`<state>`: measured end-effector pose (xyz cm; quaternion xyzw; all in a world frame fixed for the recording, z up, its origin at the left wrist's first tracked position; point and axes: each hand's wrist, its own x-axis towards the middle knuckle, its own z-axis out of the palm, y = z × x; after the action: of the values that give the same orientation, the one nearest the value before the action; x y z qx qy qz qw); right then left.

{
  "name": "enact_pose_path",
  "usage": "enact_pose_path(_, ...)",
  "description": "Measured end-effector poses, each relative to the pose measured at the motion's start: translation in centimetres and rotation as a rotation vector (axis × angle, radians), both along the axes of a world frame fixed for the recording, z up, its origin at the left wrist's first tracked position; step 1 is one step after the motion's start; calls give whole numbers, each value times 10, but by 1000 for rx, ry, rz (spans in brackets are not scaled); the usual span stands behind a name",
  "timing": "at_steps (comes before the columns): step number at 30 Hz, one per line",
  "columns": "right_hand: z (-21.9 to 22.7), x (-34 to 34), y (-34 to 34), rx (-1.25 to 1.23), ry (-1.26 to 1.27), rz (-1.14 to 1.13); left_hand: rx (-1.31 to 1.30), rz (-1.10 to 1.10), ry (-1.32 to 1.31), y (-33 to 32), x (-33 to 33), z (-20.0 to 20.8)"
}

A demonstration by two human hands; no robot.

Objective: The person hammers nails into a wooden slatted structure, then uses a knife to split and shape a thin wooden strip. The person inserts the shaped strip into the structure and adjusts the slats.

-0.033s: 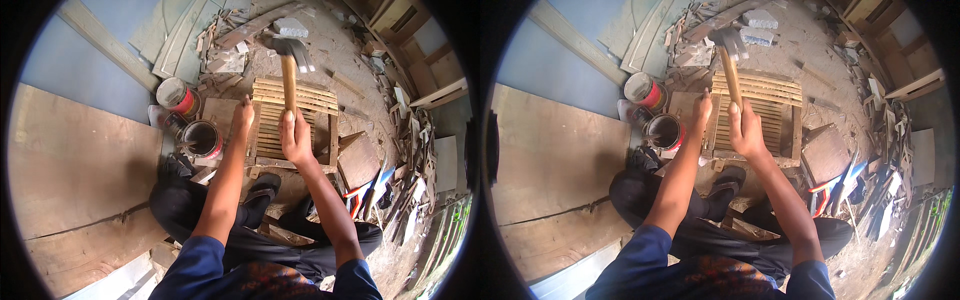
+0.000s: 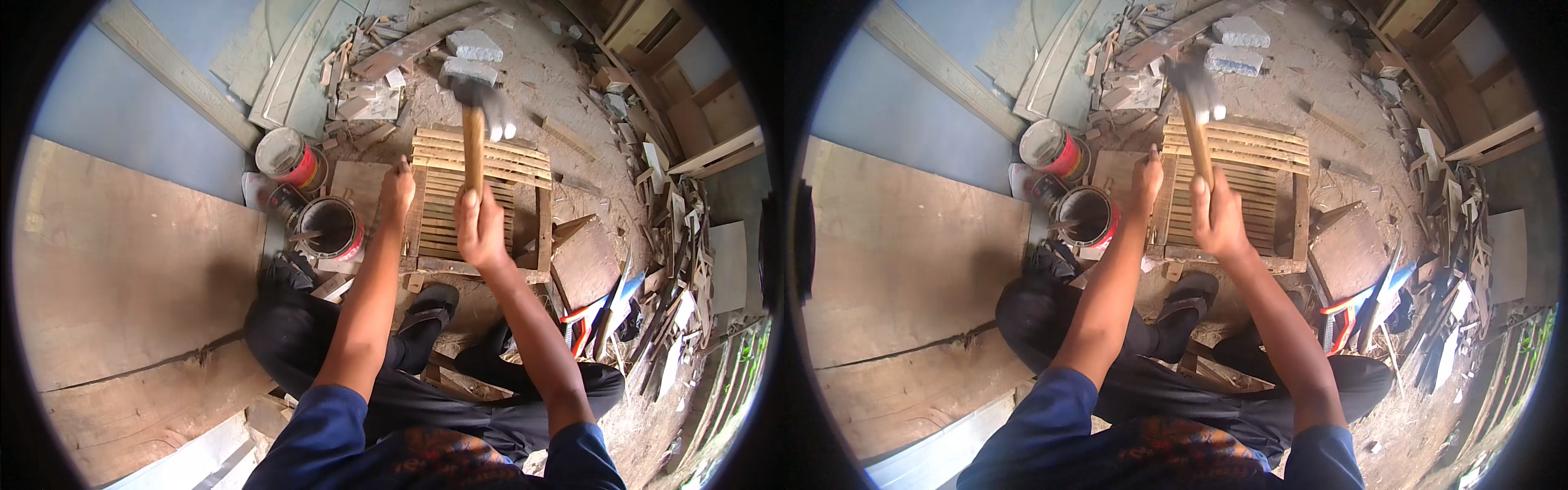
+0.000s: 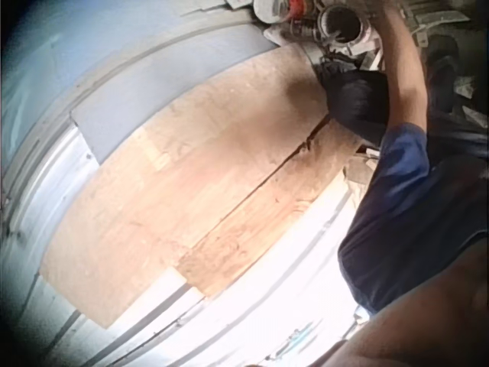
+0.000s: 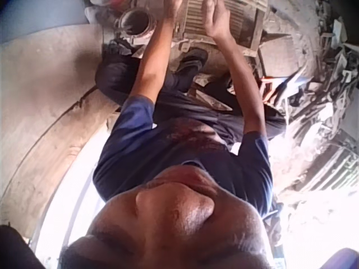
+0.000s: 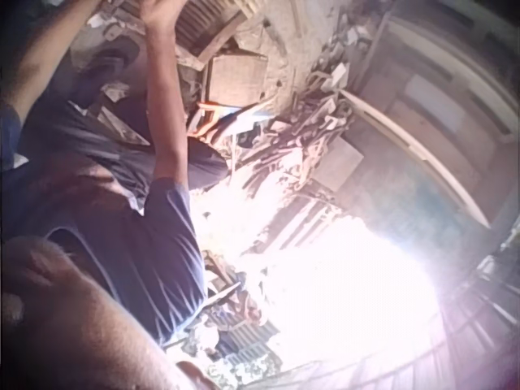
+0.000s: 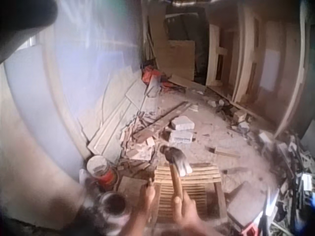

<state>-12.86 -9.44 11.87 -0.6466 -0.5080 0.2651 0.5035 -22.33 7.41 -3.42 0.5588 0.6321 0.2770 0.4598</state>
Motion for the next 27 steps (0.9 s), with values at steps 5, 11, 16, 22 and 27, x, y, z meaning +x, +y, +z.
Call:
enact_pose_path(5,-58,16,-16,-315,-210,-19,40,-8,-27,-3,13,4)
enact_pose_path(11,-35,1,-18,-351,-20,-63,-10,-12,34,11,7,-11)
enact_pose_path(16,-40,13,6,-333,-162,9,-3,-29,-85,0,8,1)
enact_pose_path(22,-12,8,3,63,36,-53,-21,4,23,-3,11,12)
enact_pose_path(27,-74,26,-13,-267,-289,-53,12,-5,-35,2,12,-4)
